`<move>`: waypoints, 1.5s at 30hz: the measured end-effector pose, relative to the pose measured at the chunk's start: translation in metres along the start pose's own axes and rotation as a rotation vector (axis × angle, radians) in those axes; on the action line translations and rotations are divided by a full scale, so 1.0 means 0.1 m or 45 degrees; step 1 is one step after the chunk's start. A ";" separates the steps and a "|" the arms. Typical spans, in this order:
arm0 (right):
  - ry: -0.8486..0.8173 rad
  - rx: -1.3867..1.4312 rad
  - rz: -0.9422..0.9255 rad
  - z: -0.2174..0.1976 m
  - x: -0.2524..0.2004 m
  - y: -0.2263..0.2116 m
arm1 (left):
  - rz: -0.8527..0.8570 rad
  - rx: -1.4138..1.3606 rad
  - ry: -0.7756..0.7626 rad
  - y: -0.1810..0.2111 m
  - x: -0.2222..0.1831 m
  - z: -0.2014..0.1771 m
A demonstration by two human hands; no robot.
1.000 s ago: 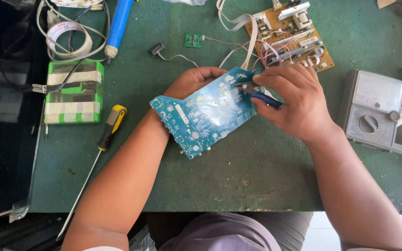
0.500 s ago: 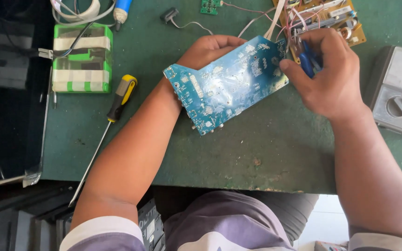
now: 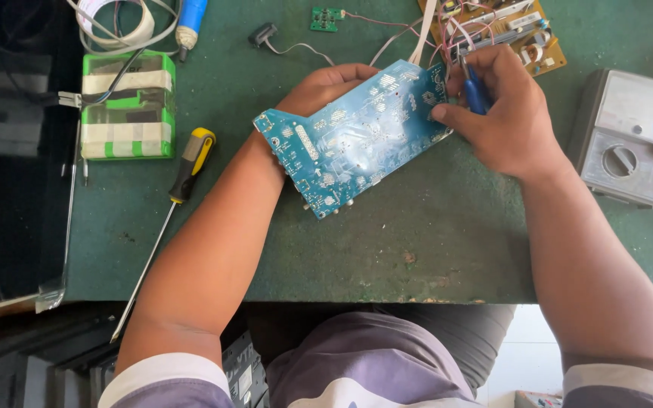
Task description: Cleaning a blue circuit board using a cotton swab and pliers at an electronics repair bench.
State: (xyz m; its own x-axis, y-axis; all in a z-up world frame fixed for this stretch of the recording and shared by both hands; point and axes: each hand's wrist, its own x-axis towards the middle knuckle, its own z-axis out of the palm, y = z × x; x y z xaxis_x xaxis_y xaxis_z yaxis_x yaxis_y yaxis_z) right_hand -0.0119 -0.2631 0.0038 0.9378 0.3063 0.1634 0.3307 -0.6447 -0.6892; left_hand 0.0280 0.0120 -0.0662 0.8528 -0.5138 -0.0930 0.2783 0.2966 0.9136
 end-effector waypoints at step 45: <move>0.124 -0.389 -1.003 -0.11 0.01 -0.18 | -0.305 -0.399 -0.230 0.69 -0.44 0.59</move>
State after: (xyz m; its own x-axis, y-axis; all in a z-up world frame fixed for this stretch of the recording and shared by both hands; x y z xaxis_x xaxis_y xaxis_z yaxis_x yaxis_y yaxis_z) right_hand -0.0158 -0.2588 0.0236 0.4219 0.6923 0.5854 0.8918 -0.4333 -0.1302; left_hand -0.0166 0.0076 0.0239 0.6643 -0.7224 -0.1916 0.6037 0.3675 0.7074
